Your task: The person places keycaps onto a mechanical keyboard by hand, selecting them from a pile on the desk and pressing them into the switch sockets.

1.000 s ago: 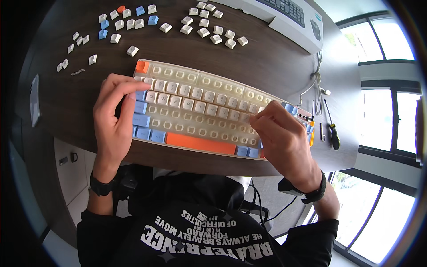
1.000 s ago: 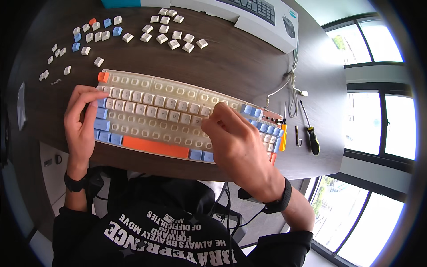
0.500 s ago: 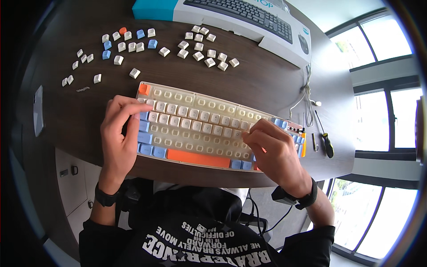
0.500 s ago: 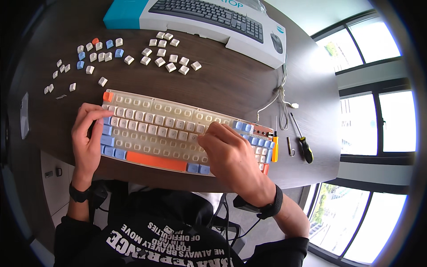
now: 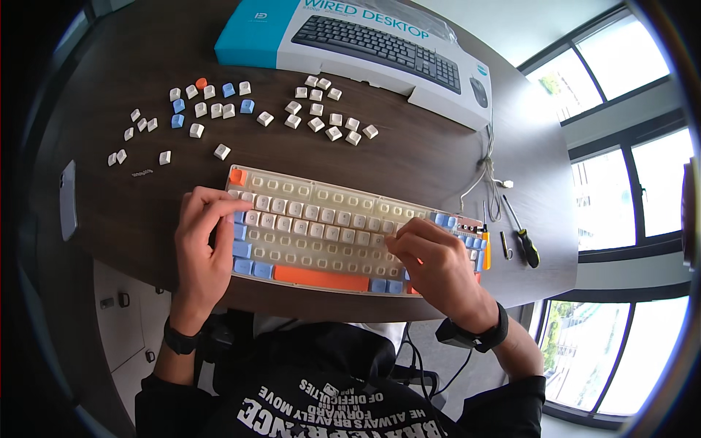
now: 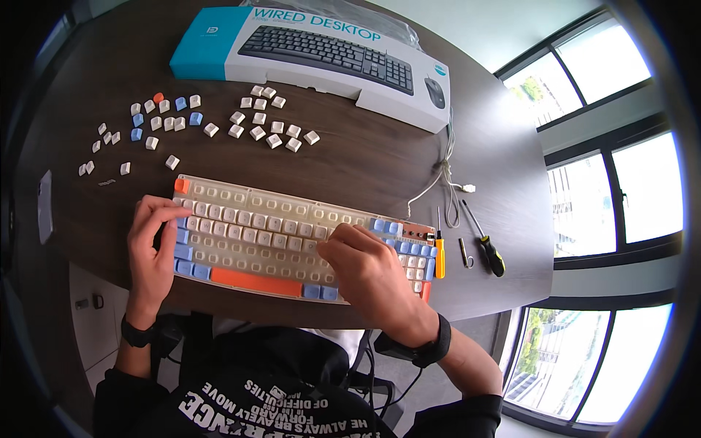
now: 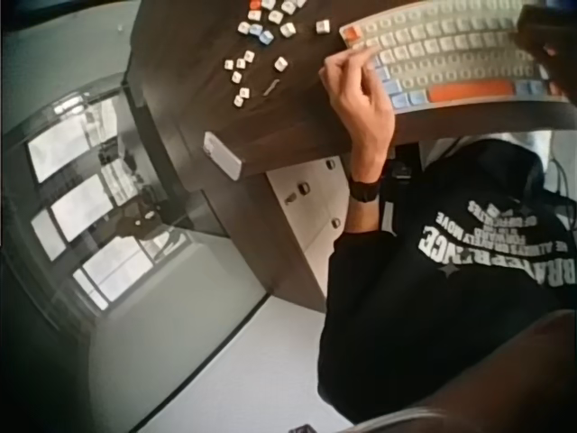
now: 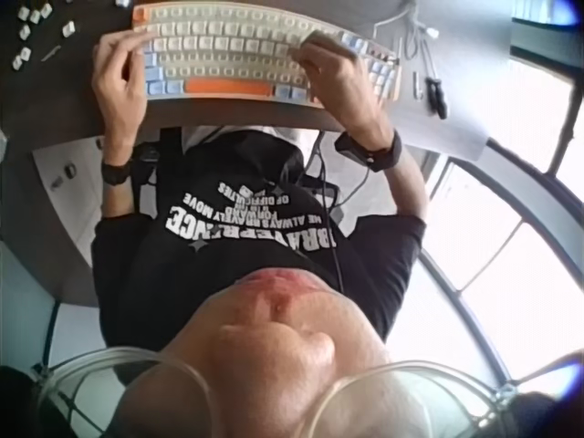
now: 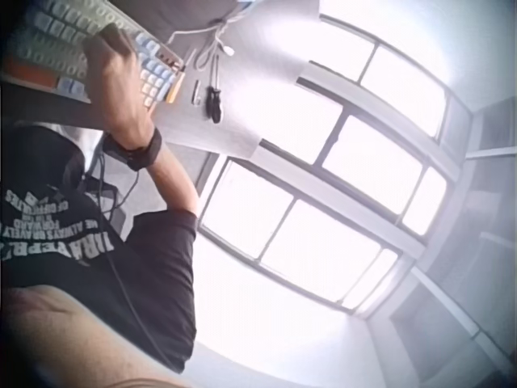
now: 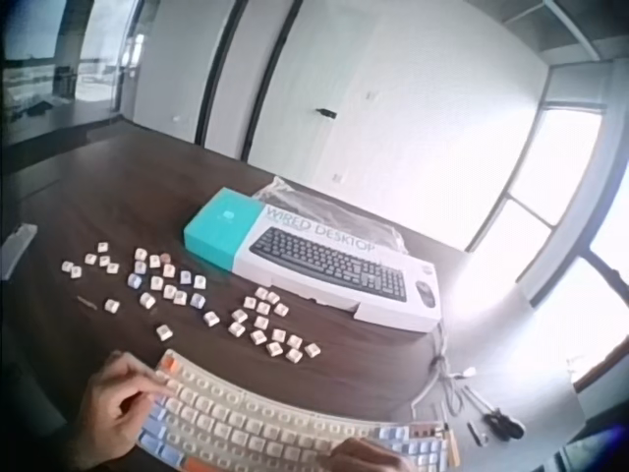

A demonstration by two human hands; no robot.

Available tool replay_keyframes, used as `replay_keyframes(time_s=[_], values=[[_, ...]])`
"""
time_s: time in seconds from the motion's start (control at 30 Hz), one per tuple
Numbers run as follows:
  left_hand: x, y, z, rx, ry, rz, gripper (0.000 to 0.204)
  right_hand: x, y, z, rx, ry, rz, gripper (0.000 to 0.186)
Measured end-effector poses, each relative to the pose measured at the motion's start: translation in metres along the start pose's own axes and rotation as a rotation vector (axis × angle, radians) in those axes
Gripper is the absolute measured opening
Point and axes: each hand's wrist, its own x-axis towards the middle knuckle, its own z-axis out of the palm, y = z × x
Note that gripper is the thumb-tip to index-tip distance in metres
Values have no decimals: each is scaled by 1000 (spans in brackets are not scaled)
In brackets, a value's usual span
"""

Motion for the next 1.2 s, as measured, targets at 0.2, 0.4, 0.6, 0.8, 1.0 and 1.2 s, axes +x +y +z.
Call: replay_keyframes(time_s=[0.2, 0.4, 0.6, 0.8, 1.0, 1.2], values=[[0, -1, 1, -2, 7, 13, 22, -6, -4, 5, 2, 61, 64, 2], [0, -1, 1, -8, 9, 14, 22, -19, 4, 9, -142, 60, -120, 28], [0, -2, 0, -5, -15, 1, 20, -15, 0, 13, -247, 23, -166, 33], [0, -3, 1, -16, -13, 4, 22, -20, -8, 10, -346, -22, -160, 47], [1, -2, 0, -8, -26, -12, 23, -15, 2, 6, -402, -36, -229, 43], [1, -4, -1, 5, -47, -14, 20, -12, -2, 4, -449, -8, -268, 29]])
